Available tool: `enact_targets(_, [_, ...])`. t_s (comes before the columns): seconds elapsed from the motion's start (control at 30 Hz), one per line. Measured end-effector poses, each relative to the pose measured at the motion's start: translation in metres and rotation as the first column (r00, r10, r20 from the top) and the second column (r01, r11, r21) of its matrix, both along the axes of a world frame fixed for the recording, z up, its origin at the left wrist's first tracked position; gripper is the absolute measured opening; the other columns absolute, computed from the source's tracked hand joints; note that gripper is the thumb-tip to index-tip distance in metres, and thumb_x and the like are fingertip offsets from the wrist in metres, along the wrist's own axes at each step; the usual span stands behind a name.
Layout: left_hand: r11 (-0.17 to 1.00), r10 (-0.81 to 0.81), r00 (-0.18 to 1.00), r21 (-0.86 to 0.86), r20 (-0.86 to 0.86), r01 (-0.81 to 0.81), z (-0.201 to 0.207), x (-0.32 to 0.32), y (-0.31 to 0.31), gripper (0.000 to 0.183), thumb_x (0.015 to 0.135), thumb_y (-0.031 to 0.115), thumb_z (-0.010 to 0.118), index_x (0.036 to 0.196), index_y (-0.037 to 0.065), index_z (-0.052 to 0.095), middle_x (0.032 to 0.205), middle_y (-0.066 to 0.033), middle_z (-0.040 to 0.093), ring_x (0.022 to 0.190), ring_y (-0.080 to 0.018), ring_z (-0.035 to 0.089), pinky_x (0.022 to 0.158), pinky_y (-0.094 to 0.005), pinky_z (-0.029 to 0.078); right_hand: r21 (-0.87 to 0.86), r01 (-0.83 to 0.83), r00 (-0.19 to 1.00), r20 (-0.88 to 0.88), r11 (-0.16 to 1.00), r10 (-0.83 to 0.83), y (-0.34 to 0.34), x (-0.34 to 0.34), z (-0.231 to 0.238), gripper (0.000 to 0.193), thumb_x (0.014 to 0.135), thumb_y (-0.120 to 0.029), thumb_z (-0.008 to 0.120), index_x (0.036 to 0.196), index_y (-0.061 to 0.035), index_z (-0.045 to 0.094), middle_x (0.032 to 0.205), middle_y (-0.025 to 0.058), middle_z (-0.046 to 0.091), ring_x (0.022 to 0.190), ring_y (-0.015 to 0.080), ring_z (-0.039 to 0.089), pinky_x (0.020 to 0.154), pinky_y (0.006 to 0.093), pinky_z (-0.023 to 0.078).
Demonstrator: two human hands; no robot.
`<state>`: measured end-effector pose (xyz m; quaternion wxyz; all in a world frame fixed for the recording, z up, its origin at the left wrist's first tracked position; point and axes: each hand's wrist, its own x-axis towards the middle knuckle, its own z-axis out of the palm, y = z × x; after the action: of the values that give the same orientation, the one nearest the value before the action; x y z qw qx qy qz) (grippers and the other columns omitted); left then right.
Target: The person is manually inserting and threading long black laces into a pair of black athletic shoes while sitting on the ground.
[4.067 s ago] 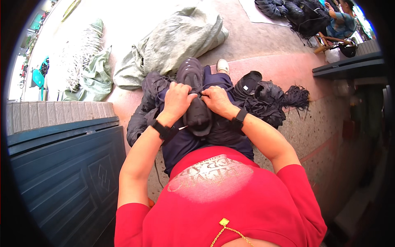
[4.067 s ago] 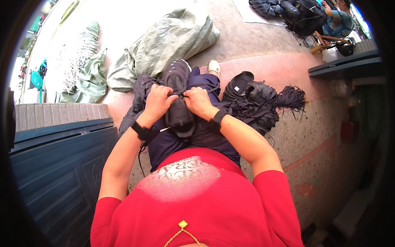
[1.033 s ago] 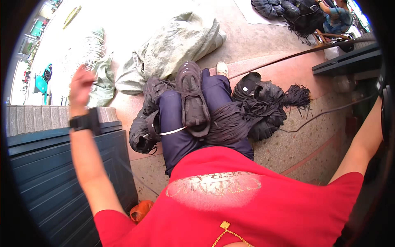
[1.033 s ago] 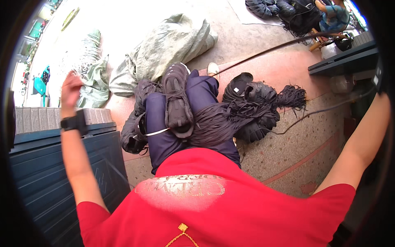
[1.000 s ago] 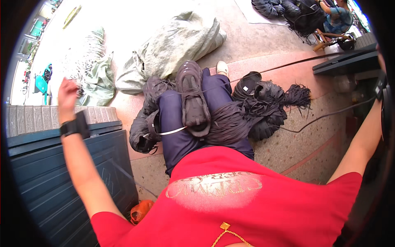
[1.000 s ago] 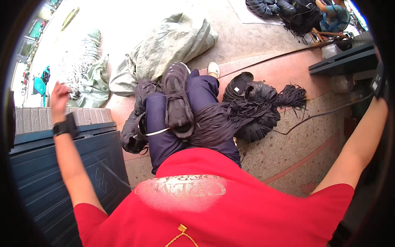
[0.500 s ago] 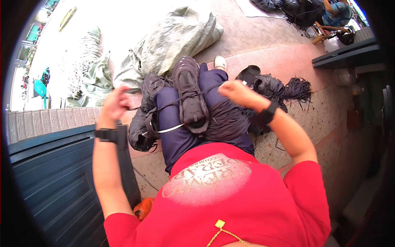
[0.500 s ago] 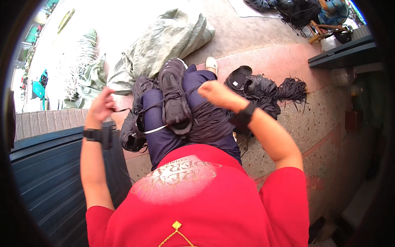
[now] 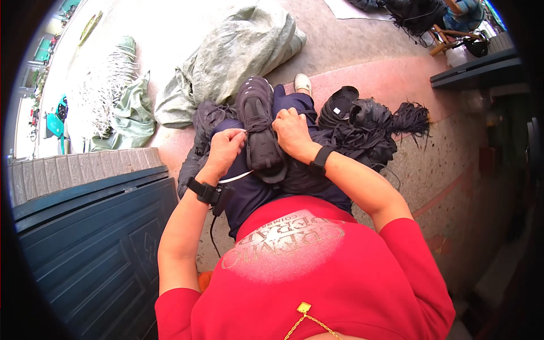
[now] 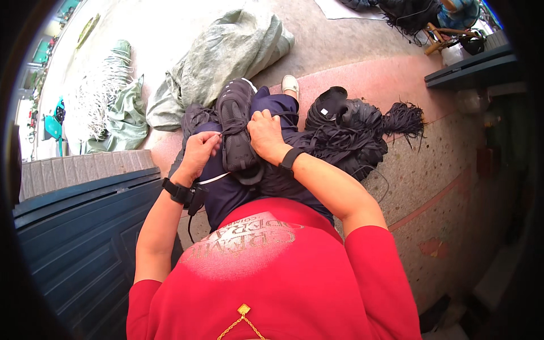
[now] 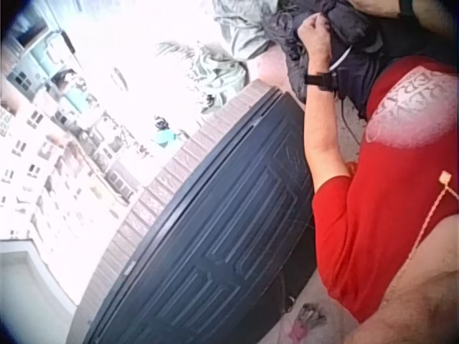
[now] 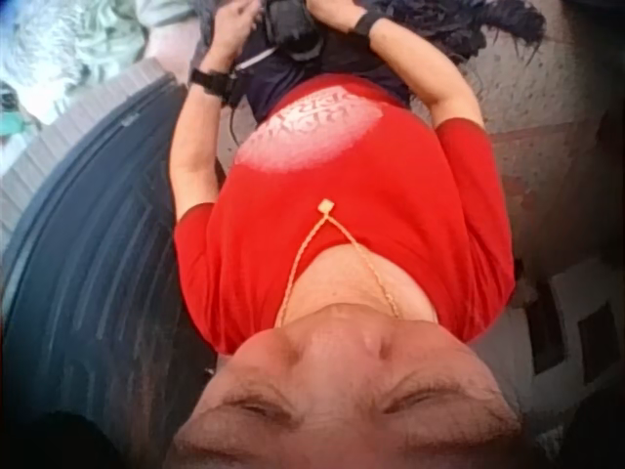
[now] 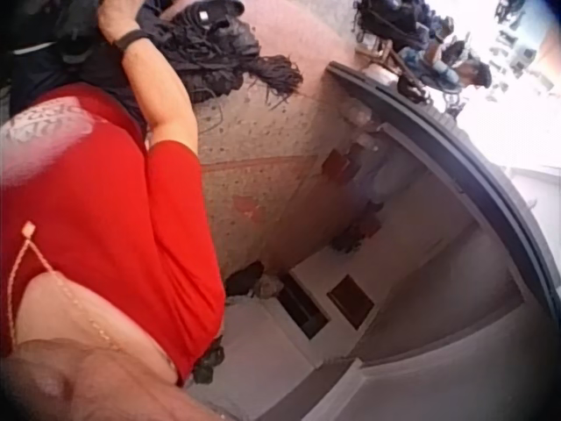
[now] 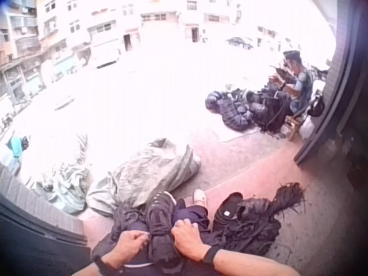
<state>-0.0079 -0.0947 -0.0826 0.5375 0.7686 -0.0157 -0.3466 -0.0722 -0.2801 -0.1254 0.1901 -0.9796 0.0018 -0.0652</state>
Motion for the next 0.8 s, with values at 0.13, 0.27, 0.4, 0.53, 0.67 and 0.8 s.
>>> enact_targets(0.13, [0.984,-0.06,0.963,0.179,0.264,0.013,-0.014,-0.012,0.01,0.022,0.08,0.013,0.057,0.094,-0.003,0.062,0.066,-0.0032,0.059,0.059,-0.0086,0.052,0.056,-0.0218,0.042,0.032,0.062,0.992,-0.11,0.998,-0.058,-0.004,0.001,0.006,0.014,0.072,-0.024,0.06,0.079,-0.0123,0.063,0.08,0.0032,0.057,0.084,0.0223,0.051,0.07,0.0378,0.037])
enact_targets(0.27, [0.919,-0.215,0.868,0.394,0.448,0.024,-0.02,-0.012,0.009,0.021,0.079,0.02,0.056,0.089,0.003,0.064,0.073,-0.0129,0.061,0.07,-0.0233,0.059,0.063,-0.032,0.046,0.057,0.105,0.981,-0.17,0.993,-0.094,-0.006,0.003,0.007,0.017,0.074,-0.028,0.06,0.081,-0.0127,0.062,0.082,0.0028,0.057,0.085,0.0222,0.051,0.069,0.038,0.037])
enact_targets(0.4, [0.885,-0.252,0.825,0.465,0.506,-0.015,-0.019,-0.01,0.003,0.022,0.08,0.024,0.052,0.083,0.006,0.064,0.079,-0.0161,0.062,0.077,-0.0323,0.06,0.068,-0.0396,0.047,0.061,0.101,0.98,-0.181,0.993,-0.088,-0.005,0.002,0.008,0.017,0.074,-0.027,0.061,0.081,-0.0121,0.062,0.082,0.004,0.057,0.085,0.0227,0.051,0.07,0.0384,0.038])
enact_targets(0.53, [0.856,-0.35,0.765,0.516,0.54,0.028,-0.019,-0.005,0.001,0.02,0.08,0.023,0.051,0.081,0.007,0.063,0.075,-0.0145,0.061,0.078,-0.0309,0.059,0.068,-0.0404,0.046,0.068,0.117,0.977,-0.189,0.991,-0.102,-0.006,0.003,0.012,0.017,0.073,-0.027,0.061,0.08,-0.0113,0.063,0.081,0.0052,0.057,0.085,0.0237,0.051,0.071,0.0389,0.038])
enact_targets(0.67, [0.811,-0.492,0.651,0.577,0.578,0.101,-0.021,-0.002,0.0,0.016,0.078,0.021,0.055,0.079,0.008,0.064,0.074,-0.0128,0.06,0.078,-0.0296,0.057,0.068,-0.0401,0.045,0.082,0.128,0.977,-0.181,0.988,-0.111,-0.005,0.002,0.013,0.018,0.073,-0.028,0.062,0.078,-0.0105,0.064,0.081,0.0058,0.057,0.085,0.0251,0.05,0.071,0.0395,0.039])
enact_targets(0.8, [0.83,-0.454,0.619,0.557,0.641,0.033,-0.022,-0.001,-0.002,0.019,0.075,0.024,0.06,0.084,0.008,0.063,0.071,-0.0107,0.059,0.075,-0.0288,0.055,0.067,-0.0384,0.044,0.063,0.108,0.977,-0.189,0.992,-0.094,-0.005,0.003,0.016,0.022,0.073,-0.031,0.061,0.075,-0.0087,0.065,0.081,0.0063,0.057,0.085,0.0255,0.05,0.07,0.0396,0.04])
